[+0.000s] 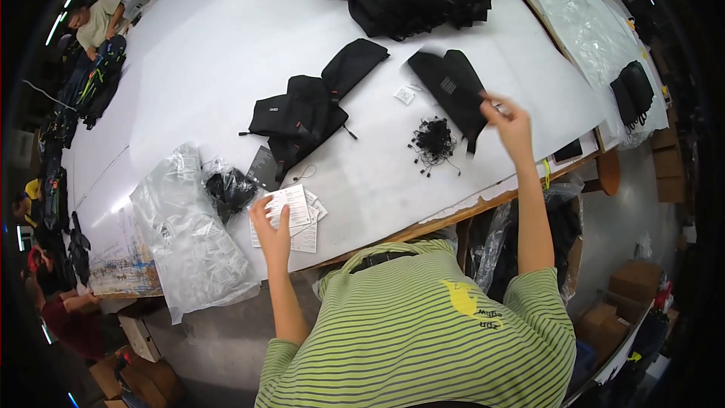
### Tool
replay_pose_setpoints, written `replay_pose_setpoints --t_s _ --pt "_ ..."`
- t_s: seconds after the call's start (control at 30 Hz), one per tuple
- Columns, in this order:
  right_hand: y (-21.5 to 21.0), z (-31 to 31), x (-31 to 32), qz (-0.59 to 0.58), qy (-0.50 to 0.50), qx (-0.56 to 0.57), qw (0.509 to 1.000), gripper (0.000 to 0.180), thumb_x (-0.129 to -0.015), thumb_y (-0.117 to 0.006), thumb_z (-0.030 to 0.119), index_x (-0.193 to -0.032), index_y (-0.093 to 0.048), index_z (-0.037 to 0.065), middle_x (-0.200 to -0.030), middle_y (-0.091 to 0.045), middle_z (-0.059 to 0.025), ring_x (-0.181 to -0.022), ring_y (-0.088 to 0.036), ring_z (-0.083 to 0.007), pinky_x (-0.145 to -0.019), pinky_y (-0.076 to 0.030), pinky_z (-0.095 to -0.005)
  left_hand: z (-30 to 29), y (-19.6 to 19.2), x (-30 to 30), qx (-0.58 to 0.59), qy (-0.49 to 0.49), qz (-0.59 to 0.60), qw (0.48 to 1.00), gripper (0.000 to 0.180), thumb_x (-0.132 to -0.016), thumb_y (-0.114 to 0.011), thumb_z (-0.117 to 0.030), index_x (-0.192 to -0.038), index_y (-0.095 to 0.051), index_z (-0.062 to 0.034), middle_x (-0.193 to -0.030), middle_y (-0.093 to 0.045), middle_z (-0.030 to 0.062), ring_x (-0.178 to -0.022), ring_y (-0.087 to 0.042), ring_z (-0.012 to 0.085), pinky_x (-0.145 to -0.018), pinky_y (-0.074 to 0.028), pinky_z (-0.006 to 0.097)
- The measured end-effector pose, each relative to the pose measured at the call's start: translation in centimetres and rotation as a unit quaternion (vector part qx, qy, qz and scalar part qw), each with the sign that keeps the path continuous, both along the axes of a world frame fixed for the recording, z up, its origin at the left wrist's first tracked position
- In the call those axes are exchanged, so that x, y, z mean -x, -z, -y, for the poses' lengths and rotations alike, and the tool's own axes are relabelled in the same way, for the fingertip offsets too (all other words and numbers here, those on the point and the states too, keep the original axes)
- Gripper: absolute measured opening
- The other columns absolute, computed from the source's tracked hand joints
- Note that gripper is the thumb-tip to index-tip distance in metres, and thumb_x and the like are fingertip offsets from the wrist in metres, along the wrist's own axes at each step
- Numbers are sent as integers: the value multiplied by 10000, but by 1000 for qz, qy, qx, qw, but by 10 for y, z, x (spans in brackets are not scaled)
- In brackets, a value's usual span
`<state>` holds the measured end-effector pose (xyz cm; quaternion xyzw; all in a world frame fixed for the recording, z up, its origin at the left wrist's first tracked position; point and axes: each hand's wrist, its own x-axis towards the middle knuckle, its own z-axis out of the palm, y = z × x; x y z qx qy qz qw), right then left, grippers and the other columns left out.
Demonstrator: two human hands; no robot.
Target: The recorder is packing dark fabric items, possibly bags or pouches, into protective cases and adding labels/silica gel packets.
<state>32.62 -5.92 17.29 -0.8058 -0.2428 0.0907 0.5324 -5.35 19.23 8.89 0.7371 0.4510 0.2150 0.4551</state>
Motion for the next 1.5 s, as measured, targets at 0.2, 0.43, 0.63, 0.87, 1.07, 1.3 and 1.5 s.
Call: replay_pose_setpoints --t_s 0.2,0.43,0.63,0.87,1.07,1.3,1.5 --pt "62 -3 -79 348 195 170 901 338 -780 -633 146 -1117 -603 147 -1129 -547 -76 -834 -602 -266 -719 -502 -365 15 33 38 -204 -61 -199 957 648 -766 -693 -306 -1278 -417 -19 -1270 -388 199 -1157 -369 369 -981 -301 448" --pt "78 -27 -36 451 157 244 844 318 -748 -652 170 -1060 -599 137 -1063 -538 -95 -881 -561 -254 -788 -462 -342 22 45 42 -241 -59 -234 940 614 -773 -680 -300 -1272 -453 -24 -1249 -418 181 -1117 -414 349 -953 -325 453" --pt "84 5 51 71 -47 335 938 158 -748 -671 157 -826 -573 62 -860 -533 -96 -829 -561 -274 -714 -460 -386 11 39 40 -228 -62 -219 947 520 -763 -685 -263 -1188 -509 -20 -1124 -491 153 -1016 -464 317 -874 -372 423" --pt "95 32 79 26 -37 288 957 145 -768 -654 112 -783 -549 12 -821 -555 -105 -744 -574 -248 -675 -466 -345 5 41 23 -213 -96 -187 954 602 -789 -668 -350 -1248 -465 -18 -1126 -482 154 -1044 -445 319 -887 -348 439" --pt "22 6 73 -135 -28 -24 990 59 -857 -563 45 -866 -520 7 -710 -578 -51 -600 -527 -93 -572 -432 -221 6 42 10 -238 -54 -280 929 714 -793 -649 -411 -1337 -393 -26 -1222 -420 155 -1106 -380 338 -936 -311 466" --pt "-42 -4 78 -137 -90 -121 979 90 -855 -559 18 -942 -534 17 -664 -547 -25 -582 -496 -78 -546 -405 -201 4 37 6 -268 -97 -197 938 513 -757 -696 -275 -1156 -505 -17 -1178 -450 170 -1087 -398 328 -920 -309 455" --pt "-19 23 61 -216 -128 -69 965 103 -859 -559 44 -959 -553 18 -661 -551 -26 -587 -503 -75 -556 -409 -202 -11 22 3 -78 -44 -118 989 188 -809 -573 -37 -860 -392 -30 -875 -470 138 -773 -454 271 -753 -392 343"
